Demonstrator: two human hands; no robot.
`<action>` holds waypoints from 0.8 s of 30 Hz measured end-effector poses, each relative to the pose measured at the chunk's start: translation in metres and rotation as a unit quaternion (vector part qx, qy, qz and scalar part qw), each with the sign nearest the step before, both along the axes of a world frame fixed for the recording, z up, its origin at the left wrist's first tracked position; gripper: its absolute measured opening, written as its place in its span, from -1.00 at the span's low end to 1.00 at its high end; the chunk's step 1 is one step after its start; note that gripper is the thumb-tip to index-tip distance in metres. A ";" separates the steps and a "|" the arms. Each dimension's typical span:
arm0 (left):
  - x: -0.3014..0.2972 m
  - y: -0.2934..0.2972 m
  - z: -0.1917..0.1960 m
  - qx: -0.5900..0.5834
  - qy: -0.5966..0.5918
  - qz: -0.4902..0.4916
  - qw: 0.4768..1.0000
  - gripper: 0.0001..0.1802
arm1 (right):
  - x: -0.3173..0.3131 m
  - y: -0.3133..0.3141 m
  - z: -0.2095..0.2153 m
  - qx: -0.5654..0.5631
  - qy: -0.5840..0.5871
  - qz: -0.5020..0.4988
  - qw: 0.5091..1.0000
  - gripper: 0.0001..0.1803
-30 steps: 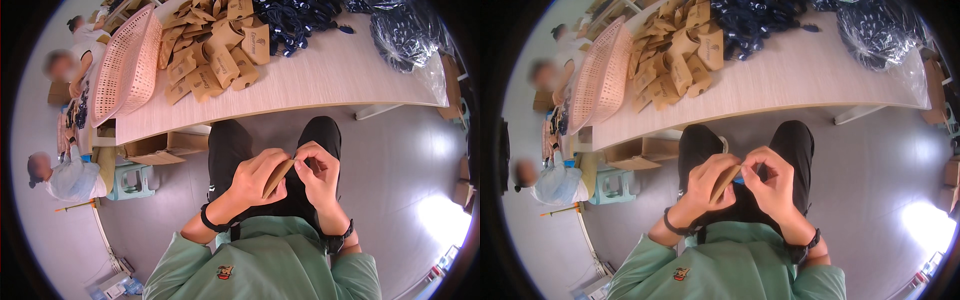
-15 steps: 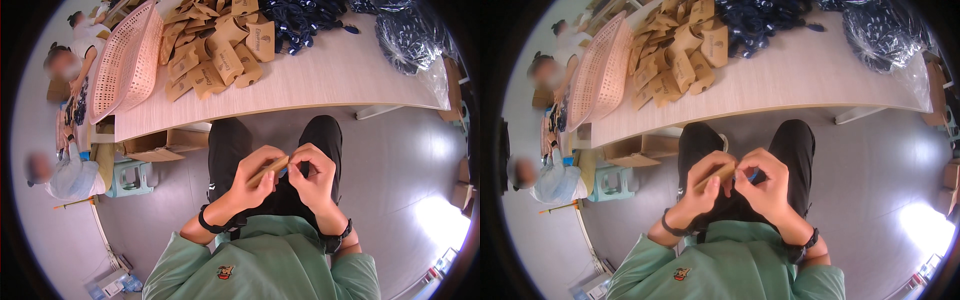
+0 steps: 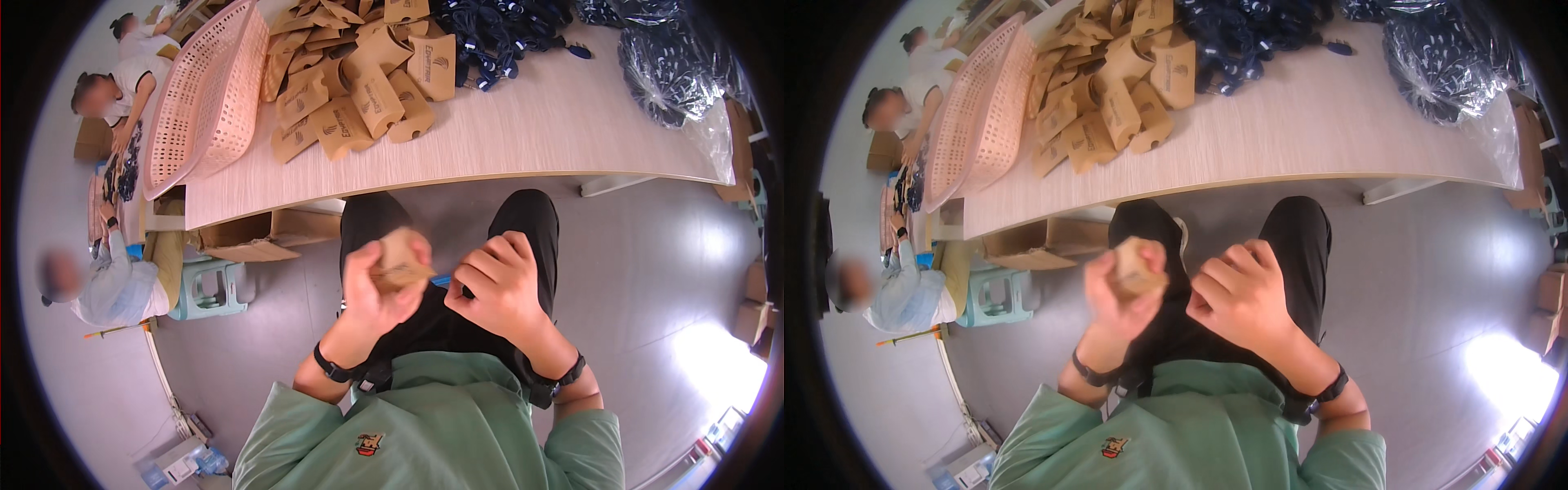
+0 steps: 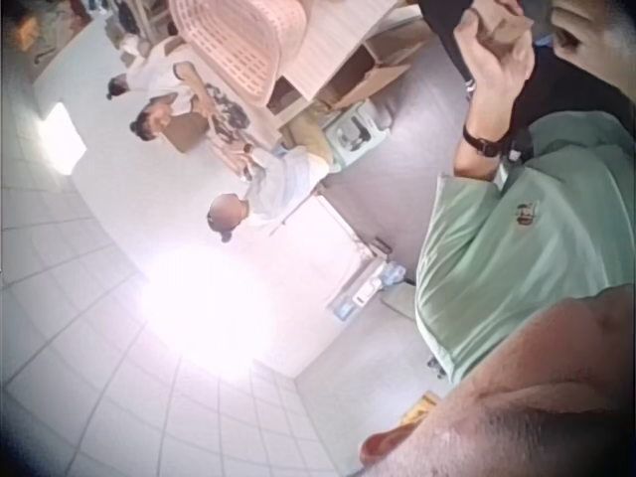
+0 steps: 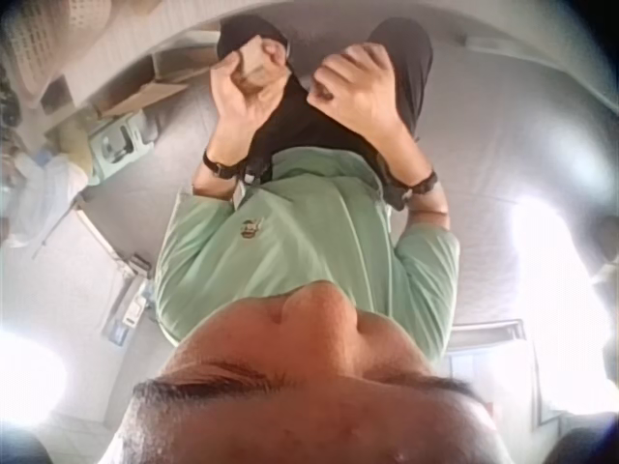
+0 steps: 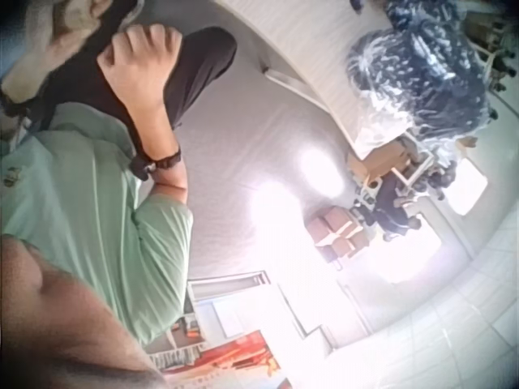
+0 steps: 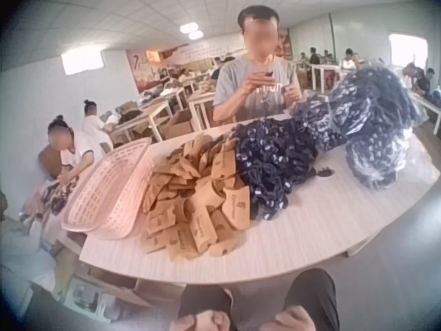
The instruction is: Manually assemble parts into a small brown cardboard envelope packaging sleeve.
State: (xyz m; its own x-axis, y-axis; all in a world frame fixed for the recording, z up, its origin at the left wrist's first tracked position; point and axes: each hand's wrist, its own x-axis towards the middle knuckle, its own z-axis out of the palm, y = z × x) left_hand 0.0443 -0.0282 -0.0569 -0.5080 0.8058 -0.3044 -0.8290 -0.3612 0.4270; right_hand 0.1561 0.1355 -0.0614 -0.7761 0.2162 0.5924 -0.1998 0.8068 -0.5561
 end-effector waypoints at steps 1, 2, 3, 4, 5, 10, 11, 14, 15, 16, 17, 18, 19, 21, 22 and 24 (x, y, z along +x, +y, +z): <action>-0.005 -0.004 0.002 0.030 0.010 0.034 0.999 -0.41 | 0.002 0.001 -0.005 0.023 -0.057 0.018 0.998 -0.78; -0.009 -0.006 0.005 0.023 0.092 0.039 0.995 -0.43 | 0.006 0.001 -0.010 0.023 -0.058 0.015 0.998 -0.78; -0.012 -0.005 0.008 0.016 0.174 0.043 0.984 -0.44 | 0.010 0.000 -0.014 -0.098 -0.121 0.039 0.987 -0.80; -0.012 -0.004 0.008 0.018 0.174 0.049 0.983 -0.44 | 0.013 -0.003 -0.014 -0.214 -0.183 0.069 0.957 -0.82; -0.010 0.001 0.008 -0.028 0.344 0.052 0.937 -0.45 | 0.013 -0.008 -0.011 -0.210 -0.183 0.073 0.957 -0.82; -0.005 0.035 0.016 -0.104 0.710 -0.030 0.696 -0.46 | 0.009 -0.009 -0.002 -0.704 -0.135 0.227 0.660 -0.65; -0.008 0.042 0.016 -0.088 0.714 -0.056 0.693 -0.38 | 0.010 -0.004 -0.002 -0.721 -0.122 0.238 0.639 -0.65; -0.021 0.059 0.035 -0.068 0.728 -0.086 0.676 -0.17 | 0.012 0.025 0.018 -0.709 -0.113 0.159 0.677 -0.62; -0.027 0.064 0.042 -0.071 0.740 -0.091 0.662 -0.05 | 0.014 0.039 0.029 -0.717 -0.106 0.138 0.675 -0.62; -0.033 0.070 0.043 -0.076 0.752 -0.089 0.649 0.12 | 0.016 0.056 0.036 -0.703 -0.101 0.124 0.692 -0.62; -0.039 0.077 0.051 -0.068 0.749 -0.091 0.653 0.08 | 0.016 0.068 0.044 -0.690 -0.098 0.111 0.709 -0.61; -0.043 0.083 0.053 -0.049 0.750 -0.101 0.652 0.05 | 0.014 0.073 0.054 -0.680 -0.092 0.104 0.720 -0.63; -0.046 0.086 0.057 -0.035 0.753 -0.106 0.649 0.01 | 0.012 0.071 0.058 -0.677 -0.092 0.103 0.723 -0.63; -0.043 0.093 0.048 0.005 0.715 -0.096 0.692 -0.04 | 0.008 0.067 0.065 -0.721 -0.114 0.109 0.675 -0.65; -0.041 0.096 0.042 0.041 0.674 -0.086 0.732 -0.10 | 0.007 0.065 0.058 -0.740 -0.120 0.139 0.647 -0.67; -0.037 0.099 0.032 0.084 0.621 -0.101 0.773 -0.14 | 0.004 0.054 0.056 -0.753 -0.112 0.164 0.627 -0.66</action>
